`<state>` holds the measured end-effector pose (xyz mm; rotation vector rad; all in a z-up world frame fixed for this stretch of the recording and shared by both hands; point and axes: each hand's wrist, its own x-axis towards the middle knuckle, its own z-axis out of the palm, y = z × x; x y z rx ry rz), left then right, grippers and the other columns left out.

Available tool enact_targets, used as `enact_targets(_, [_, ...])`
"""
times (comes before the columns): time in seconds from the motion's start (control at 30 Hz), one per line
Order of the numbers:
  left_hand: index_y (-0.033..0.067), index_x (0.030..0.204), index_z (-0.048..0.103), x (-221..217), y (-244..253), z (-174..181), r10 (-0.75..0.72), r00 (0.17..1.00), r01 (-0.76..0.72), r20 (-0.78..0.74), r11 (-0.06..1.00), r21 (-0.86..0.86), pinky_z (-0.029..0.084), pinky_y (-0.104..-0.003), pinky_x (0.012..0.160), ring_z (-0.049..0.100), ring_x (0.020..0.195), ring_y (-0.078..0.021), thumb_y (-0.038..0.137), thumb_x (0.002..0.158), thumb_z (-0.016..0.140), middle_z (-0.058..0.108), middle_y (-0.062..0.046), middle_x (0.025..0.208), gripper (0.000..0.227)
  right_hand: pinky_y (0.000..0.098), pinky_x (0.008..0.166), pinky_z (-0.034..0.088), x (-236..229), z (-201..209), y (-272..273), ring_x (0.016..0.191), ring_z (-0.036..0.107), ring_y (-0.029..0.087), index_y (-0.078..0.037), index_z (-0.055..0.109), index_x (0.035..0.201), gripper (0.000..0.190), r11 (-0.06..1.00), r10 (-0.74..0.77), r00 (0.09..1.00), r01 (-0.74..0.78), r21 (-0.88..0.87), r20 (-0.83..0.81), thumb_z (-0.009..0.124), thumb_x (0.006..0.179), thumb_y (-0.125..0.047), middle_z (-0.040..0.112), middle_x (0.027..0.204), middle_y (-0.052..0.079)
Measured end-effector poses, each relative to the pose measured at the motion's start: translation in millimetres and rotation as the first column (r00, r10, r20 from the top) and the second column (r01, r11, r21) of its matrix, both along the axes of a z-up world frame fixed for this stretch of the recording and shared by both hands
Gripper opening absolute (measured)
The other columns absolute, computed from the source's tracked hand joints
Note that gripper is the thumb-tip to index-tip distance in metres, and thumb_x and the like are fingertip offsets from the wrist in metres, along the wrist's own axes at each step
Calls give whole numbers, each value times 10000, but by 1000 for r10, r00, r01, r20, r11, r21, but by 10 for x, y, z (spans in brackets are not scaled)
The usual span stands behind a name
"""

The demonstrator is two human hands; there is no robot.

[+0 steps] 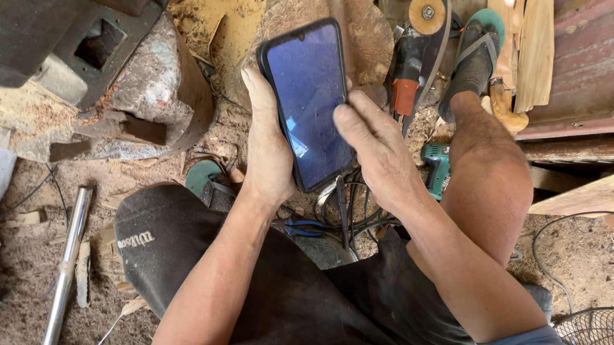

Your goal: The person sands a curved wooden handle against a rotating grinding wheel, then uses a power drill to make a hole in the handle, and finally uses an angle grinder to smooth a metal rod. The person handles the wooden handle, metal rod, power drill, and angle grinder.

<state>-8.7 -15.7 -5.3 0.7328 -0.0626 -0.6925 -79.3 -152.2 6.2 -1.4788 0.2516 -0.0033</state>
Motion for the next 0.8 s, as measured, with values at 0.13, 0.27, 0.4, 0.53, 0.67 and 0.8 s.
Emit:
enact_targets(0.13, [14,1387,597,35,36,16,56,997,-58,53,998,29,591,-406,1007,694,1094,-247,716,1024,230,681,-148,1248,871,349,1077,454,-39,5,65,1235,561,194,40,383,1447,649,946,172,974,-122,-299,146,689,974,-282,577,1314,123])
enact_targets(0.27, [9,1314,639,70,52,-11,49,995,-54,92,997,52,632,-418,942,729,1032,-250,770,962,200,705,-153,1177,947,364,1122,460,-70,-28,45,1304,555,219,41,346,1518,638,954,180,976,-144,-264,120,643,1014,-214,556,1402,150])
enact_targets(0.4, [6,1325,644,109,99,-45,68,996,-64,51,995,-79,620,-414,942,718,1027,-256,769,995,212,715,-163,1168,937,345,1171,482,-70,-74,-50,1373,562,198,51,309,1592,609,978,195,972,-203,51,134,509,1086,-222,527,1510,169])
enact_targets(0.53, [10,1333,644,110,82,-1,73,994,-67,76,994,-84,627,-418,893,724,1000,-268,764,1016,217,723,-179,1160,922,296,1059,580,-107,-89,-93,1254,650,152,86,308,1572,623,901,155,982,-185,392,108,439,1083,-277,570,1441,191])
enact_targets(0.67, [36,1329,625,104,77,49,42,983,-28,176,996,-82,653,-463,834,748,977,-304,768,988,225,718,-171,1168,901,394,827,660,-92,-110,-81,1089,709,243,50,223,1638,669,780,212,935,-337,528,283,436,1163,-369,634,1348,200])
enact_targets(0.8, [31,1327,608,109,69,-78,78,995,-78,58,997,-3,636,-451,922,733,1021,-304,787,968,249,712,-175,1171,911,558,1091,416,-102,-85,-86,1348,490,327,59,199,1606,759,948,239,935,-283,146,263,512,1109,-422,496,1477,264])
